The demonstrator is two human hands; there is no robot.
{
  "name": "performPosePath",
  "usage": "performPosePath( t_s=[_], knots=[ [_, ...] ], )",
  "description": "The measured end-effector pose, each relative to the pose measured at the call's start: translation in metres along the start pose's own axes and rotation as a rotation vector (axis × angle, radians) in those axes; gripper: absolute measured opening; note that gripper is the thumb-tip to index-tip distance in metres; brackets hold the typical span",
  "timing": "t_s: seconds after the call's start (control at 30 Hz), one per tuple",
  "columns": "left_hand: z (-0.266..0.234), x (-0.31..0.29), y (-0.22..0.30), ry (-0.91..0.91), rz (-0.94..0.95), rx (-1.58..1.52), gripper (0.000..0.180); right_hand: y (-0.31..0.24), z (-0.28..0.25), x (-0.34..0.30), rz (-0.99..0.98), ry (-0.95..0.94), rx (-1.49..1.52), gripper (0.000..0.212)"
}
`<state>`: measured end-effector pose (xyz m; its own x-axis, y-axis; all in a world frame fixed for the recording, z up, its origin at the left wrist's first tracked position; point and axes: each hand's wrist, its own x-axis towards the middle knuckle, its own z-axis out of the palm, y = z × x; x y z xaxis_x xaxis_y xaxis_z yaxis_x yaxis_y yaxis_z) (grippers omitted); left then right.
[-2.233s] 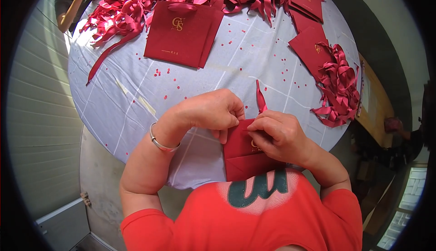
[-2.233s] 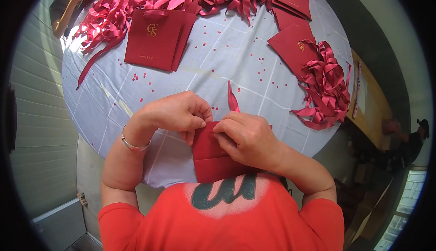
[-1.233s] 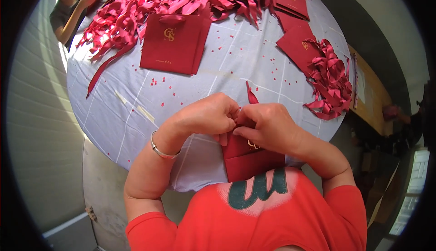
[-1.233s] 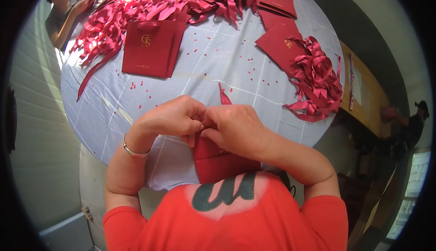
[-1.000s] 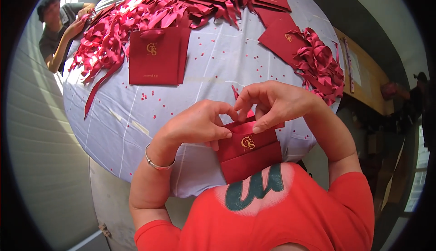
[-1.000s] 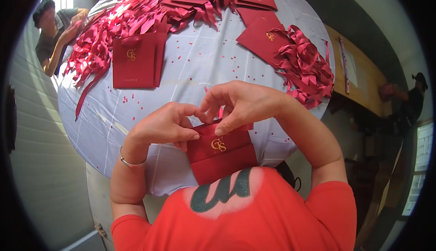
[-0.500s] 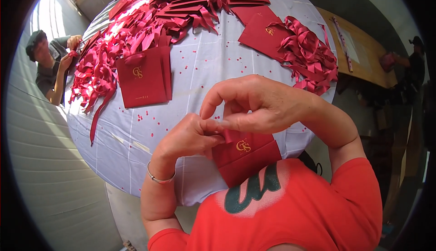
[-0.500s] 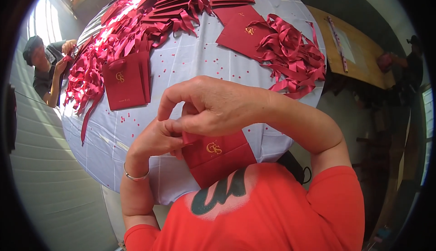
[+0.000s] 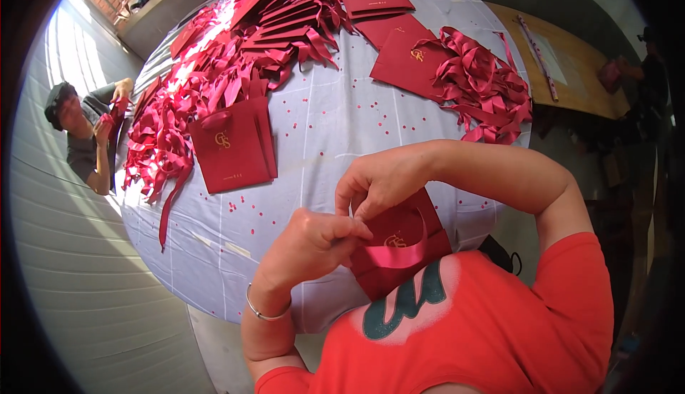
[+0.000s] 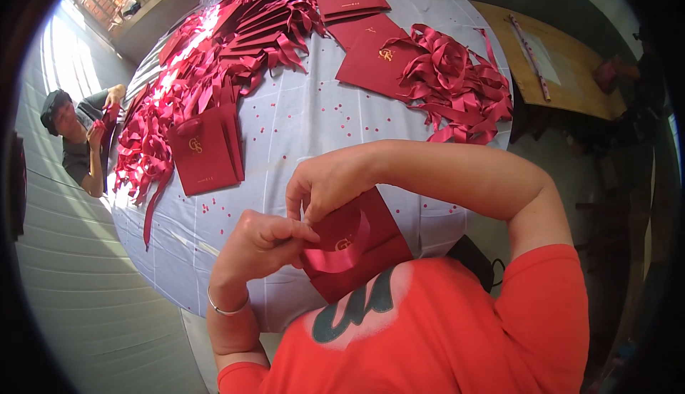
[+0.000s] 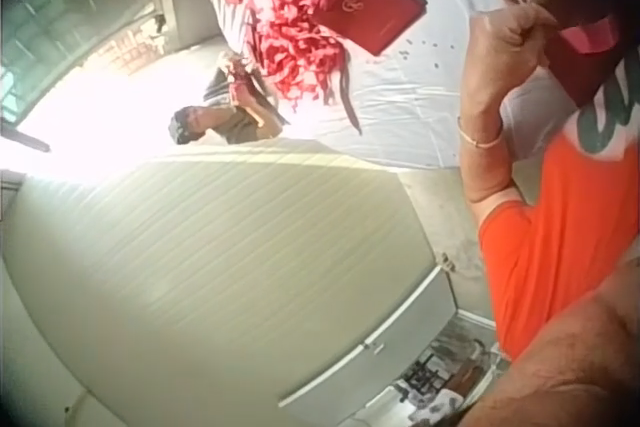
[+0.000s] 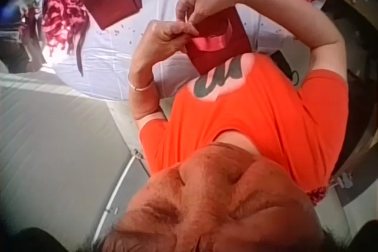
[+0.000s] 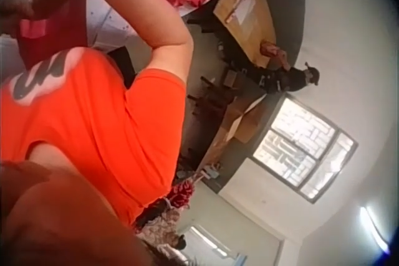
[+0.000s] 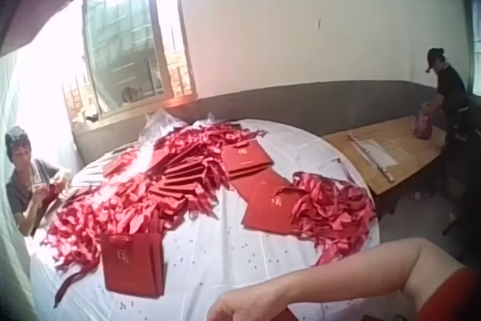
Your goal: The person attaches ribbon handles to paper gift bags by threading ribbons through the bag slots by hand.
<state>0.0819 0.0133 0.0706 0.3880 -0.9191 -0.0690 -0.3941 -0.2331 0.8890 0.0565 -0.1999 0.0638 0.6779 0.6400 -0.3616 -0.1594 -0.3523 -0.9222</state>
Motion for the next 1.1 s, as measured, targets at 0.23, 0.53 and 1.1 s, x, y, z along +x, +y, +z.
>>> performPosePath(
  t_s=[0.23, 0.53, 1.1],
  knots=[
    [0.002, -0.004, 0.0, 0.011, 0.041, 0.1, 0.018, 0.0, 0.001, 0.015, 0.268, -0.001, 0.192, 0.032],
    [-0.004, 0.003, -0.002, -0.031, 0.037, 0.002, 0.01, 0.01, -0.002, 0.016, 0.273, 0.37, 0.4, 0.026],
    [-0.005, 0.014, -0.014, -0.063, -0.242, -0.128, 0.009, 0.034, 0.006, -0.065, 0.083, 0.77, -0.295, 0.021]
  ],
)
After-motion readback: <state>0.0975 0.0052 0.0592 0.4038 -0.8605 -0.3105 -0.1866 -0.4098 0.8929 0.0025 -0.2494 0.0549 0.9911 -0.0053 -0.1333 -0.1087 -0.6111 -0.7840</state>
